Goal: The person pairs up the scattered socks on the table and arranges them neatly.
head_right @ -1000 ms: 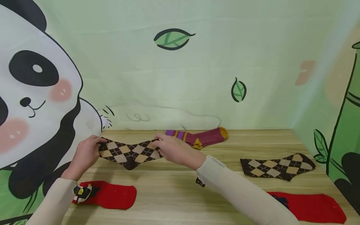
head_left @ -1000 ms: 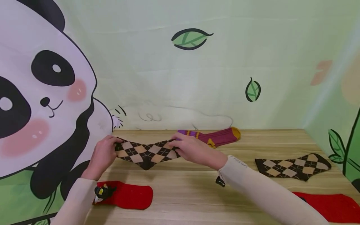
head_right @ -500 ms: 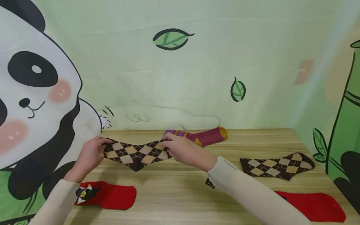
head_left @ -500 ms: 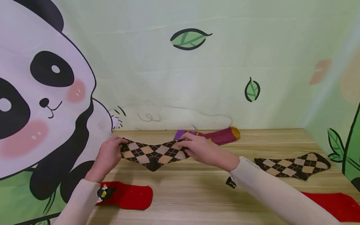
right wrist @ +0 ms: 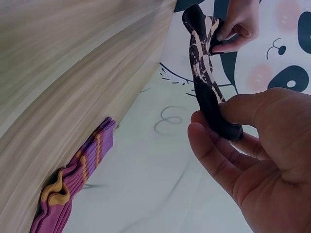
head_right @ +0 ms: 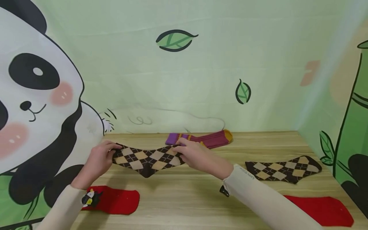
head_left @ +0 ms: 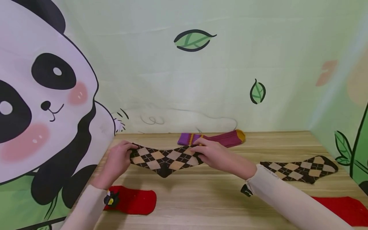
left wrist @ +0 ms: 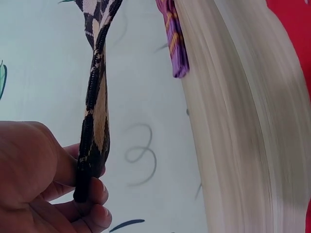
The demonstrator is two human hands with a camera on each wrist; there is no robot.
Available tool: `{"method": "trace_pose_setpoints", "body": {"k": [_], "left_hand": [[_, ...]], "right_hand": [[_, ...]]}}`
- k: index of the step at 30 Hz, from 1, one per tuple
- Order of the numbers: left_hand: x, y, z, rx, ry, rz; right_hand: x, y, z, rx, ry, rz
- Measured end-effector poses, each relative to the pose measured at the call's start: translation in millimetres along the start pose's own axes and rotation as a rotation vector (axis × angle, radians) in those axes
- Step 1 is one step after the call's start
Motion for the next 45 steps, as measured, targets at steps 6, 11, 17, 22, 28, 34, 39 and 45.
{"method": "trace_pose_setpoints", "body": {"k": [6, 11, 17, 22, 28, 34, 39, 45], "left_hand": [[-1.7, 4.1, -11.5, -0.037, 0.016, 0.013], [-3.8, 7.5, -21.1, -0.065, 0.038, 0.023], [-6.6, 13.2, -30.2, -0.077, 0.051, 0.033], [-9.0, 18.6, -37.5, -0.101, 0.062, 0.036], [-13.6, 24.3, -47.7, -0.123, 0.084, 0.051], [-17.3, 31.2, -56.9, -0.122, 0.094, 0.069], [-21.3, 36.3, -67.5, -0.129, 0.121, 0.081], [-26.4, 41.9, -79.1, -0.147, 0.146, 0.09]], "right_hand": [[-13.0, -7.7, 1.1, -0.01, -0.015, -0.032], [-23.5, -12.9, 1.0, -0.011, -0.015, -0.043], [-36.5, -12.6, -2.8, -0.025, 0.008, -0.016], [-48.4, -12.1, -5.5, -0.006, 0.02, -0.01], [-63.0, -12.6, -9.4, 0.035, 0.058, -0.005], [-76.6, -15.6, -7.8, 0.025, 0.049, -0.013], [-87.4, -18.1, -5.8, 0.031, 0.047, -0.026], [-99.8, -20.6, -4.9, 0.011, 0.05, -0.044]]}}
Point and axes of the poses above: each hand's wrist, its own x-axis towards the middle knuckle, its own y-axis out of the palm, z = x × y, the point moved 10 cm from there along x, towards the middle knuckle, and after that the axes turned 11 degrees about -y, right-handed, at the moved point
